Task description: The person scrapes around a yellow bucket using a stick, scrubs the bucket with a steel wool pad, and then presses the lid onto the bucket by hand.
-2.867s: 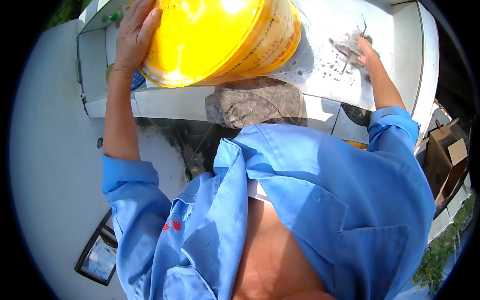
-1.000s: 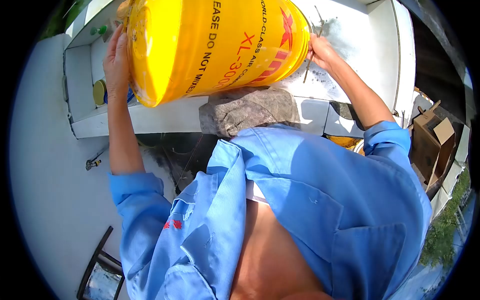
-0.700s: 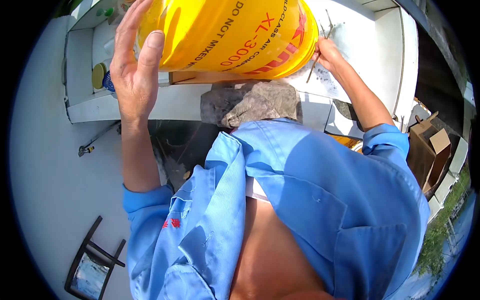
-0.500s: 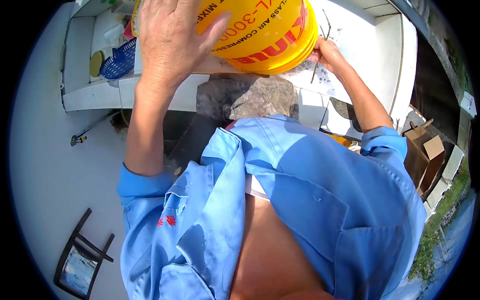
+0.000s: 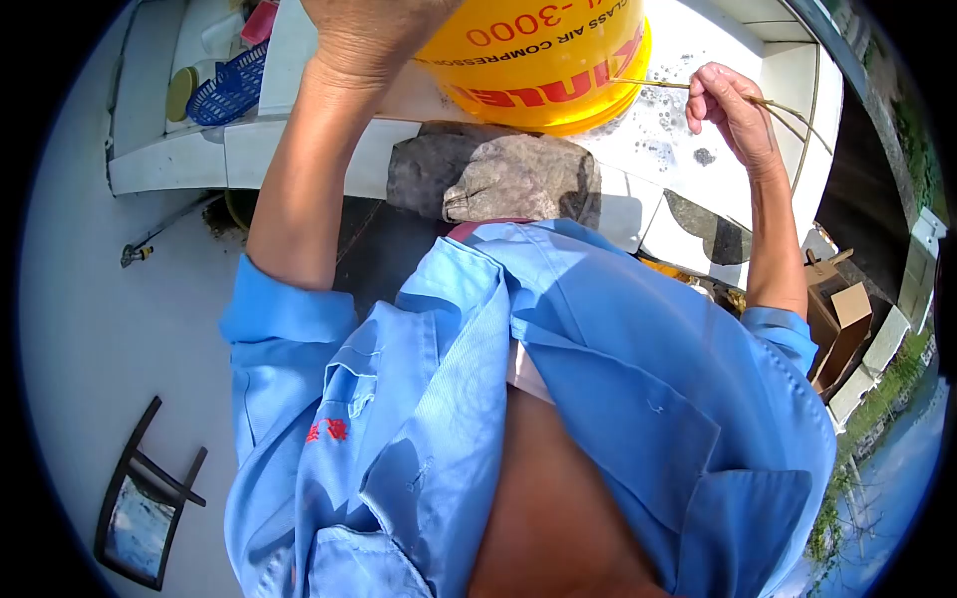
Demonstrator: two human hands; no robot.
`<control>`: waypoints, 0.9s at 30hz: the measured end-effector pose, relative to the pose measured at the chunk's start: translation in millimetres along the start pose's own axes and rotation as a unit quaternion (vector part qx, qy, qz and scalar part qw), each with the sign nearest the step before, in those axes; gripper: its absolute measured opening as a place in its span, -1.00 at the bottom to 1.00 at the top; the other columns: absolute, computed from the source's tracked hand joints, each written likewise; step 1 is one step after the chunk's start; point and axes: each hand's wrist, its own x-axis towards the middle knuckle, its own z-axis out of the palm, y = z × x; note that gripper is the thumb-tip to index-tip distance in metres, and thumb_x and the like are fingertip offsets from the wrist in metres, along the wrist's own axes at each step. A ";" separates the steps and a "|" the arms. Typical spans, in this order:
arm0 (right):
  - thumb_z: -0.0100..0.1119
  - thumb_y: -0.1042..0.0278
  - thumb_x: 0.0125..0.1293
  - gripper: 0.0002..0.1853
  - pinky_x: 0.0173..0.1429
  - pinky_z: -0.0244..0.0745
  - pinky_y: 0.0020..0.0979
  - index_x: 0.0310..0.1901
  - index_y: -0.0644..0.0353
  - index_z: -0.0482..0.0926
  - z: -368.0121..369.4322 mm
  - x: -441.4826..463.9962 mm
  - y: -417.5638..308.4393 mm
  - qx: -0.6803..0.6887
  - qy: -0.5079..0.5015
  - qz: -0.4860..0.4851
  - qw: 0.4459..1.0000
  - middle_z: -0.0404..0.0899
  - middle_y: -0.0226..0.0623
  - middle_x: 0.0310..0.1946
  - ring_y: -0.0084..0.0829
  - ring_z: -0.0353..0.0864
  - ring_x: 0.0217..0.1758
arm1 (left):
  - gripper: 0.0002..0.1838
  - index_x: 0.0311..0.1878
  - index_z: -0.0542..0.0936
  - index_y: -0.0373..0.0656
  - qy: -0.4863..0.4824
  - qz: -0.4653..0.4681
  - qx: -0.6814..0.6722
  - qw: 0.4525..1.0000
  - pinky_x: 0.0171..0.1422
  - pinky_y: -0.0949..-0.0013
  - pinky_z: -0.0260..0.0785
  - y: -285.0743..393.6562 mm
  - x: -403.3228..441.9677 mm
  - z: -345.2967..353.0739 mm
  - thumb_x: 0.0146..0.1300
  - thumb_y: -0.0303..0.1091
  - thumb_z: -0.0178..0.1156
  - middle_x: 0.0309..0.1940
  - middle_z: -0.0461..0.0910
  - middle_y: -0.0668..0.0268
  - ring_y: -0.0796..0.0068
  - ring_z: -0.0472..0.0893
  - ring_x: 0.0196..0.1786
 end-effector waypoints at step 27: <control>-0.20 -0.04 0.38 -0.56 -0.41 0.58 -0.59 -0.24 0.15 0.55 37.7 24.8 -23.9 -0.176 -0.131 0.027 0.975 0.59 -0.35 -0.53 -0.57 0.61 -0.52 | -0.80 -0.51 0.47 -0.20 0.100 0.026 0.030 0.994 -0.46 0.42 0.35 -16.9 0.5 4.9 -0.01 -0.35 0.30 -0.61 0.46 0.25 0.37 0.47 -0.56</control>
